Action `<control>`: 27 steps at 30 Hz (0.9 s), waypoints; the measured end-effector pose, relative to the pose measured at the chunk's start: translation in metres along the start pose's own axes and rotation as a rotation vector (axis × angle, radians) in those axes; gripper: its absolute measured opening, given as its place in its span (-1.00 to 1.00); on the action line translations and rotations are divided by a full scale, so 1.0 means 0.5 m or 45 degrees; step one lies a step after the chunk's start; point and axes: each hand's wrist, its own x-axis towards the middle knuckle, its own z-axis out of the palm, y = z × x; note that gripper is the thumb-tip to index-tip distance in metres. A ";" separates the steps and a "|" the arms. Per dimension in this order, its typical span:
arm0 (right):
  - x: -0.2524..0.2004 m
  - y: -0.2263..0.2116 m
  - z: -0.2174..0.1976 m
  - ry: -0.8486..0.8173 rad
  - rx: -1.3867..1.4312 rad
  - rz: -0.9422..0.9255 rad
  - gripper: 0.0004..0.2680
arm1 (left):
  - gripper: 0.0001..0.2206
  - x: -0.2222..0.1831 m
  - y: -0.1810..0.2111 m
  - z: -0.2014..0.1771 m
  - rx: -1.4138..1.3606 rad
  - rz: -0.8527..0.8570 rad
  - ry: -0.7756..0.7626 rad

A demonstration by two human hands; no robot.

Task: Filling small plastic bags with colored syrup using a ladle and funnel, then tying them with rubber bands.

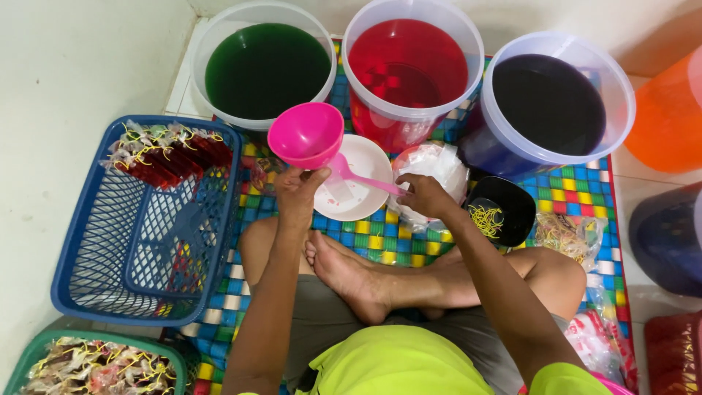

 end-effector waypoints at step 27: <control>-0.124 -0.257 -0.187 0.941 1.117 -0.414 -0.82 | -0.80 0.006 -0.039 -0.066 0.284 0.109 0.038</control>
